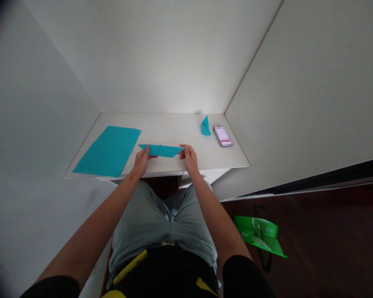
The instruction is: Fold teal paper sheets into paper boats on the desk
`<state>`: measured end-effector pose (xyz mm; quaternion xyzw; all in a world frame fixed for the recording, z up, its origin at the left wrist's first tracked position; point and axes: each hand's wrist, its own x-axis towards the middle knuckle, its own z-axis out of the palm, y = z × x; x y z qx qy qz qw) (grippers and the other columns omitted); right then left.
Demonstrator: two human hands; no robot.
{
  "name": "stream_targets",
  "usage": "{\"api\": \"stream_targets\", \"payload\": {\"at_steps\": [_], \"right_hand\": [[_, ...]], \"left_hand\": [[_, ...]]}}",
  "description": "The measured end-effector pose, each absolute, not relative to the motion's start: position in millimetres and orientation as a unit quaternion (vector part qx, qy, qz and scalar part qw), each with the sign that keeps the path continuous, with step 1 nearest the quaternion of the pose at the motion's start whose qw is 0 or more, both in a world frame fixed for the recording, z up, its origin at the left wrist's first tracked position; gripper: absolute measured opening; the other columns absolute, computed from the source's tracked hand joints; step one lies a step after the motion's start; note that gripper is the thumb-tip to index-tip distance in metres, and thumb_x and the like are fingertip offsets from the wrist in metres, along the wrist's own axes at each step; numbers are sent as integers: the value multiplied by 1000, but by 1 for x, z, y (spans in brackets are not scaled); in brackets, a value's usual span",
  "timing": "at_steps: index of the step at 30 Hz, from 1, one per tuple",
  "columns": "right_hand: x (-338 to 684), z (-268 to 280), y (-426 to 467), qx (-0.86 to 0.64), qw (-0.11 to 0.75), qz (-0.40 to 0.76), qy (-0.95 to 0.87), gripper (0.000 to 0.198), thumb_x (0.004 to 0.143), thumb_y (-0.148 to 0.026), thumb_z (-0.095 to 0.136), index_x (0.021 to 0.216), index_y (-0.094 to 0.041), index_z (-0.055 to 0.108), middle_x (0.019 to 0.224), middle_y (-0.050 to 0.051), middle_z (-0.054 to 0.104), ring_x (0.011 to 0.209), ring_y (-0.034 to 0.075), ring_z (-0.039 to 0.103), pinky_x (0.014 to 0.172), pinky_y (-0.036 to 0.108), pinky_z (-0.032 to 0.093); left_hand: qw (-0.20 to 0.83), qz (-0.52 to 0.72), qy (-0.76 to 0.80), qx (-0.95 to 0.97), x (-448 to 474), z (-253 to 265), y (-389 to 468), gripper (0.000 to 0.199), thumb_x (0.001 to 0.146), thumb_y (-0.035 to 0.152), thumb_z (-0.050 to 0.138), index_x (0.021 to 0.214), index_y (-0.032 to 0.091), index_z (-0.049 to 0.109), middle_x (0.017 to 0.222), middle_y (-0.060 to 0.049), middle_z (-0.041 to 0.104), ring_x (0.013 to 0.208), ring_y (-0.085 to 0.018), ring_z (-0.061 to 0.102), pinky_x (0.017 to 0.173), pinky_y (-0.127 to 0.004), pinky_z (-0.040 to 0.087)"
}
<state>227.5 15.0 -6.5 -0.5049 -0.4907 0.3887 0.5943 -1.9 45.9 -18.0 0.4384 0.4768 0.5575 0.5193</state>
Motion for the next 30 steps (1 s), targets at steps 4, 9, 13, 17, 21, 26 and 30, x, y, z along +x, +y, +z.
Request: {"api": "stream_targets", "payload": {"at_steps": [4,9,13,17,21,26,30], "right_hand": [[249,4,-2,-478,527,372,-596,62,94,-75,63,133,-27,68,91,0,67,65,14,58,63,29,52],[267,17,-20,-459,461,381,-658,55,103,-68,55,138,-28,69,101,4,71,73,16,61,69,31,54],[268,21,-25,-456,463,362,-669,51,101,-63,64,138,-28,70,101,4,71,74,16,62,68,31,53],[267,25,-26,-468,420,340,-699,39,98,-58,71,118,-26,78,97,4,74,71,16,62,68,31,53],[268,30,-29,-436,358,341,-752,35,98,-57,71,112,-27,80,95,4,75,72,17,64,72,32,55],[280,32,-26,-447,331,313,-769,34,105,-53,60,109,-27,82,94,5,77,79,20,68,76,34,54],[309,26,-9,-522,363,246,-732,39,105,-56,57,115,-28,82,99,6,79,75,21,68,78,37,55]], "left_hand": [[503,527,487,481,-4,-18,44,78,76,94,67,81,17,71,74,-11,77,76,-28,77,69,-35,61],[496,505,491,507,-4,-15,42,76,80,93,64,78,18,73,71,-11,75,78,-29,76,71,-36,61],[487,494,502,517,-5,-13,41,73,81,91,65,73,19,71,66,-10,73,75,-28,74,72,-36,59],[475,489,504,530,-6,-13,40,72,85,89,62,72,19,70,66,-9,72,73,-26,71,72,-35,58],[468,498,509,523,-5,-16,41,70,86,87,64,72,19,69,65,-7,69,73,-25,69,71,-35,56],[491,547,459,499,-1,-17,41,72,89,89,57,99,19,72,89,-7,75,72,-20,68,69,-32,59],[497,577,438,478,1,-15,40,70,92,84,58,122,21,68,116,-9,72,65,-12,66,66,-29,60]]}}
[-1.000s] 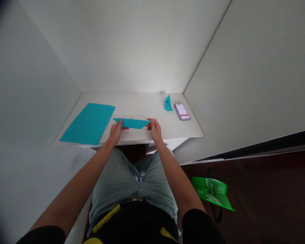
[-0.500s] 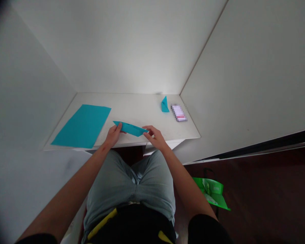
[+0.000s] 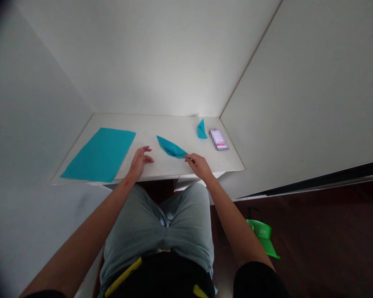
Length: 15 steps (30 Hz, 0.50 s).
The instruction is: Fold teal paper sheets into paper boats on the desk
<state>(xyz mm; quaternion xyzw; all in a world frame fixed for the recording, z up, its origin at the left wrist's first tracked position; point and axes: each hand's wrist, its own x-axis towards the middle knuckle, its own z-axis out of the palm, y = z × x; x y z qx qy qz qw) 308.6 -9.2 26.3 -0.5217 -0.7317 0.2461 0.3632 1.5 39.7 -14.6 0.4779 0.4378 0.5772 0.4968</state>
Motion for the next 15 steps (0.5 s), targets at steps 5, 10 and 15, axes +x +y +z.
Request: {"api": "stream_targets", "payload": {"at_steps": [5,10,15], "right_hand": [[347,20,32,-621,365,179,-671,39,103,-46,56,123,-22,78,103,9,80,67,21,66,82,40,58],[363,24,57,-697,349,120,-615,54,93,-31,64,145,-17,65,98,9,79,68,23,65,82,41,56],[352,19,47,-694,366,124,-607,62,94,-33,62,152,-14,55,93,7,76,70,24,65,79,39,55]], "left_hand": [[511,559,427,494,1,-13,39,68,92,82,59,114,19,71,96,-5,71,63,-12,64,63,-28,57],[508,555,428,502,1,-10,37,67,92,82,59,111,19,71,91,-5,70,62,-12,63,61,-27,55],[503,547,432,511,1,-7,36,67,92,81,59,109,18,71,87,-4,70,61,-13,62,61,-28,54]]}}
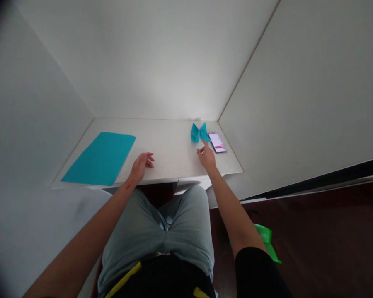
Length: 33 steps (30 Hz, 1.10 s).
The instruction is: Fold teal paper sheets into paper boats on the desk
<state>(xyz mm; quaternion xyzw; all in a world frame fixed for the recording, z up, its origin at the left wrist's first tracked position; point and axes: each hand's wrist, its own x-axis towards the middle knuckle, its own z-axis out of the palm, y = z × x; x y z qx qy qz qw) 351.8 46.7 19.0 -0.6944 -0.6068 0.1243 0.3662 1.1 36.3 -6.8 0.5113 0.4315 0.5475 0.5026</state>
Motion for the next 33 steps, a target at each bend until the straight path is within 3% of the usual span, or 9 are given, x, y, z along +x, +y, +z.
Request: {"api": "stream_targets", "payload": {"at_steps": [8,11,13,17,19,23,26,30,33], "right_hand": [[304,-11,24,-645,420,215,-601,47,89,-49,62,125,-21,69,86,3,71,66,20,61,71,37,53],[302,-16,22,-643,434,214,-593,48,88,-52,62,122,-20,70,84,5,70,68,21,62,71,37,52],[304,-17,22,-645,435,213,-591,48,88,-53,61,120,-20,71,83,5,69,68,22,61,71,38,52],[306,-15,23,-643,419,215,-604,47,89,-57,62,116,-20,73,82,5,69,68,22,61,70,37,52],[305,-13,22,-644,418,213,-604,48,90,-60,62,114,-20,73,81,6,70,68,22,61,69,37,51],[303,-12,20,-643,419,215,-604,53,90,-66,62,113,-20,74,81,6,70,66,21,58,67,36,50],[303,-14,20,-634,424,226,-606,55,91,-72,63,111,-21,74,81,5,70,69,21,60,67,35,50],[308,-19,25,-617,499,222,-566,57,94,-76,58,112,-23,70,88,5,71,76,21,63,73,36,53],[313,-25,28,-595,563,226,-527,57,98,-77,51,112,-24,68,91,4,70,74,19,61,72,35,54]], "left_hand": [[456,539,455,543,0,-4,31,54,90,72,70,106,20,72,89,-5,73,73,-18,68,71,-31,55],[338,511,486,624,-32,7,21,43,97,62,66,110,22,74,107,-10,78,103,-25,72,98,-41,56],[231,462,512,686,-68,13,11,42,96,58,70,120,23,74,129,-14,75,128,-31,66,118,-49,45],[98,298,630,711,-144,13,-18,96,78,69,84,155,19,57,171,-20,44,162,-46,31,132,-61,23],[96,211,651,723,-163,7,-33,106,76,66,85,163,18,50,174,-21,39,164,-47,27,132,-63,21],[87,151,612,771,-149,-1,-60,74,90,27,69,162,29,54,173,-10,45,161,-39,39,127,-59,32],[124,158,565,801,-113,9,-68,67,89,10,56,151,34,66,162,-4,60,152,-33,53,122,-54,41],[250,245,525,776,-78,40,-61,37,104,32,54,132,28,78,130,-6,80,123,-30,73,109,-45,55],[339,353,547,679,-74,64,-45,48,105,59,53,111,20,82,105,-6,83,100,-30,77,92,-40,62]]}}
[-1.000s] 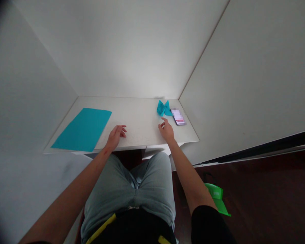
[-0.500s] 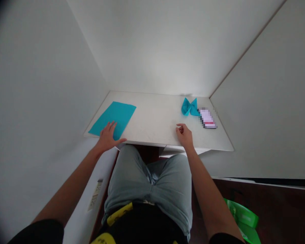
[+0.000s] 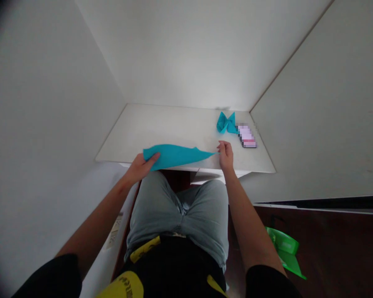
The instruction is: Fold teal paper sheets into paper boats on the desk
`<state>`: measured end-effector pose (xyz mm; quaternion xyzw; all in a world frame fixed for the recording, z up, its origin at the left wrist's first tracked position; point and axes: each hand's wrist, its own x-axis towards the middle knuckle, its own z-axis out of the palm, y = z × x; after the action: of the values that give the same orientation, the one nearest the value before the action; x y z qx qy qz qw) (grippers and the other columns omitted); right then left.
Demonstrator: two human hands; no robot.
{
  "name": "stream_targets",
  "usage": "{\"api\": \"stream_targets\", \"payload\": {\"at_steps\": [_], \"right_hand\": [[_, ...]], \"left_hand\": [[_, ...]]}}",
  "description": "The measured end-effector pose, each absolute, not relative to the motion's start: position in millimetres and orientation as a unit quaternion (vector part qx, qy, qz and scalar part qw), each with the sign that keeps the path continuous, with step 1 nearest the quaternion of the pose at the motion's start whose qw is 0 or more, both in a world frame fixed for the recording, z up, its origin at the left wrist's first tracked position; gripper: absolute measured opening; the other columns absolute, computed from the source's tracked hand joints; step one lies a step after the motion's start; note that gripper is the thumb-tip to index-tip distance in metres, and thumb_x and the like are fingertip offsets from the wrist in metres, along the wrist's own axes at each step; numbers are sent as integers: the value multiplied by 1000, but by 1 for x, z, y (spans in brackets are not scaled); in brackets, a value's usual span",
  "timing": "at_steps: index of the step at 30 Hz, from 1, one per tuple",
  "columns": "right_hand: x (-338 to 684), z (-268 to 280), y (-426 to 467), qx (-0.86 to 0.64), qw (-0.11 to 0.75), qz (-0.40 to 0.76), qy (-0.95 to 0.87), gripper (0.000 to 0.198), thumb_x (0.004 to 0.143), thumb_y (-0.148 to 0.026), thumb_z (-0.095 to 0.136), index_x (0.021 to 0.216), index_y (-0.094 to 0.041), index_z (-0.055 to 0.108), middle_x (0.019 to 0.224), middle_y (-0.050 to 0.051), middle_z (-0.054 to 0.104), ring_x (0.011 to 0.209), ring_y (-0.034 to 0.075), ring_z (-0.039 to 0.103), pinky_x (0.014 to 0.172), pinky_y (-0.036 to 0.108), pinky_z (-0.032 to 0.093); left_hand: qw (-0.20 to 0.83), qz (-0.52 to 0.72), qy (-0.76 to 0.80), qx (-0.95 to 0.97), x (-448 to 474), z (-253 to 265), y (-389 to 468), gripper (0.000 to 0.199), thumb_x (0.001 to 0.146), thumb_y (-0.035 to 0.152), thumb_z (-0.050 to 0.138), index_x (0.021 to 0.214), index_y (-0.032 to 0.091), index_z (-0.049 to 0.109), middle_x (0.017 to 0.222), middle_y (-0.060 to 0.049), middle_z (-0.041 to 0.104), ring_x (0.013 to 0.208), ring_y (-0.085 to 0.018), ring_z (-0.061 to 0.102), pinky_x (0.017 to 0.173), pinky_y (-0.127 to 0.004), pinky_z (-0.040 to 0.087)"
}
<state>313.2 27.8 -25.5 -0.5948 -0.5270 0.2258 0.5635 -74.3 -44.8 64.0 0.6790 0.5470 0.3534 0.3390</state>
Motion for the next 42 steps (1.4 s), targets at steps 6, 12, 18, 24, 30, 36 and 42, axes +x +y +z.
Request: {"api": "stream_targets", "payload": {"at_steps": [6,12,18,24,30,36,42], "right_hand": [[318,-31,29,-564,568,278,-531,58,102,-78,43,110,-26,69,90,4,70,73,19,63,66,33,54],[312,-22,23,-538,497,230,-641,59,104,-71,51,136,-26,67,112,10,75,92,24,70,83,41,59],[300,-8,15,-496,321,104,-800,56,112,-57,40,159,-33,56,162,8,58,144,33,56,119,56,46],[295,-4,12,-500,210,92,-835,50,115,-54,34,147,-38,69,158,0,64,147,33,52,117,59,42],[292,-1,7,-473,179,72,-859,50,113,-57,41,147,-35,71,151,5,68,134,34,56,110,56,43],[293,0,6,-419,194,109,-880,52,115,-55,34,148,-36,70,145,5,71,129,30,58,113,53,40],[296,-7,13,-496,301,106,-808,60,115,-55,25,161,-31,55,147,12,65,139,32,55,119,54,40]], "left_hand": [[347,443,616,551,-90,67,-5,42,99,47,61,122,17,79,127,-11,81,120,-34,73,109,-49,57],[359,343,672,549,-97,37,19,36,96,28,57,122,17,79,133,-10,79,127,-34,71,117,-48,51],[366,305,673,566,-98,37,35,38,95,32,58,123,17,79,134,-12,78,123,-34,73,113,-47,54],[423,337,664,517,-102,43,44,51,91,60,68,119,18,77,121,-15,81,111,-35,76,99,-50,61],[554,424,556,452,-82,68,51,97,95,93,23,129,17,73,121,-18,80,114,-34,76,97,-46,62],[415,321,528,668,2,55,43,84,107,77,18,138,20,72,142,-13,74,142,-31,61,124,-47,44],[180,155,572,785,56,24,10,61,111,57,39,142,12,67,162,-22,56,157,-40,43,130,-60,30]]}}
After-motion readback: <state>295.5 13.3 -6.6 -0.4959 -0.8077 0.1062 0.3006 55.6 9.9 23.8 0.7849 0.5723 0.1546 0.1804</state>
